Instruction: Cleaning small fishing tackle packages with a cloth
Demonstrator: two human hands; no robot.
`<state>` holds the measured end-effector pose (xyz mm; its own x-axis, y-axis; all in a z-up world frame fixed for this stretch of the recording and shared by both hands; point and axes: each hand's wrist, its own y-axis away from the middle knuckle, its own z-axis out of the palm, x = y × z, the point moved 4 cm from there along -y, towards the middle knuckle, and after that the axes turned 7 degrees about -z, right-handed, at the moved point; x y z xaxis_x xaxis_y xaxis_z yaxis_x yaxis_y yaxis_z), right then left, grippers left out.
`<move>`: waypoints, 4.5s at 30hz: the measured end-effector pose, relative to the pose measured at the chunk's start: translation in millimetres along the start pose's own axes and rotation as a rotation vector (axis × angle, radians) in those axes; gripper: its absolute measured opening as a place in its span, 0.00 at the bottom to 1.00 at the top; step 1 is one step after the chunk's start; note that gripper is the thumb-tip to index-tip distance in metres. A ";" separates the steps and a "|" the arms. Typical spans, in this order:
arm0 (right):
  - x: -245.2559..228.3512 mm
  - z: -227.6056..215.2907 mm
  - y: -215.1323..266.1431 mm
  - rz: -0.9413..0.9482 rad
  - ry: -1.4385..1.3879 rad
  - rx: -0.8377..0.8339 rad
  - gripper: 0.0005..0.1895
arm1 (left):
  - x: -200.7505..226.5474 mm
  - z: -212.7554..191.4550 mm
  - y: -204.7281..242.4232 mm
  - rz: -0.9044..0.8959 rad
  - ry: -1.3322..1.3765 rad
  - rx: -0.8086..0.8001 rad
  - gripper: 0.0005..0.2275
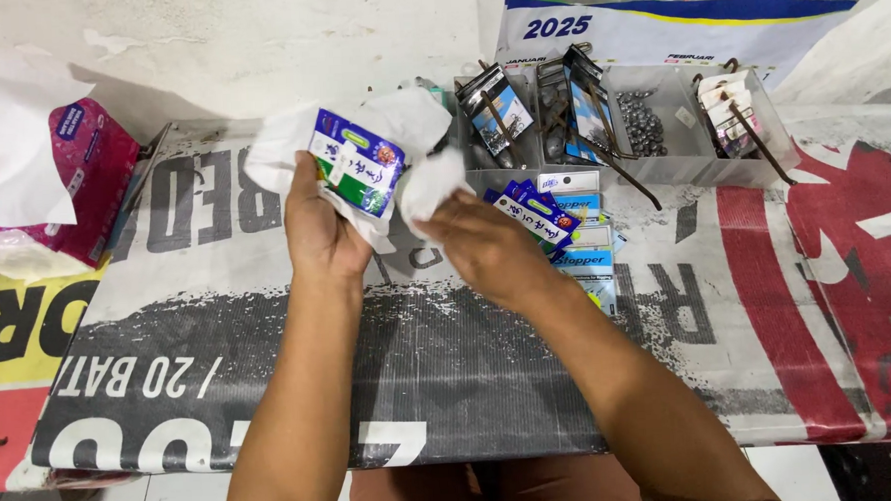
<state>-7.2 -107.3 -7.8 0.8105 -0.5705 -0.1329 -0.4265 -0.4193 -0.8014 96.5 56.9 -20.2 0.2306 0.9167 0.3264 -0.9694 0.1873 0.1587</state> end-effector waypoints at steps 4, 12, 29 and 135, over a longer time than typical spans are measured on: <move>31.5 -21.4 12.1 0.177 -0.131 0.263 0.20 | -9.6 19.3 29.8 0.079 -0.178 0.111 0.23; -7.8 -26.3 -8.5 0.716 -0.628 0.400 0.16 | -19.6 10.2 30.9 0.813 -1.254 0.081 0.15; 6.3 -4.9 3.4 0.861 -0.751 0.328 0.11 | -23.2 32.8 45.2 0.724 -1.344 0.030 0.11; -29.8 38.2 9.7 0.042 0.179 -0.313 0.18 | 84.9 -61.3 -31.7 0.508 -1.859 0.746 0.14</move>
<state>-20.1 -67.4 -34.0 0.7180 -0.6952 -0.0354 -0.5828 -0.5726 -0.5766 141.6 150.4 -54.6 0.2674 -0.6343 0.7254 -0.8574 -0.5002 -0.1213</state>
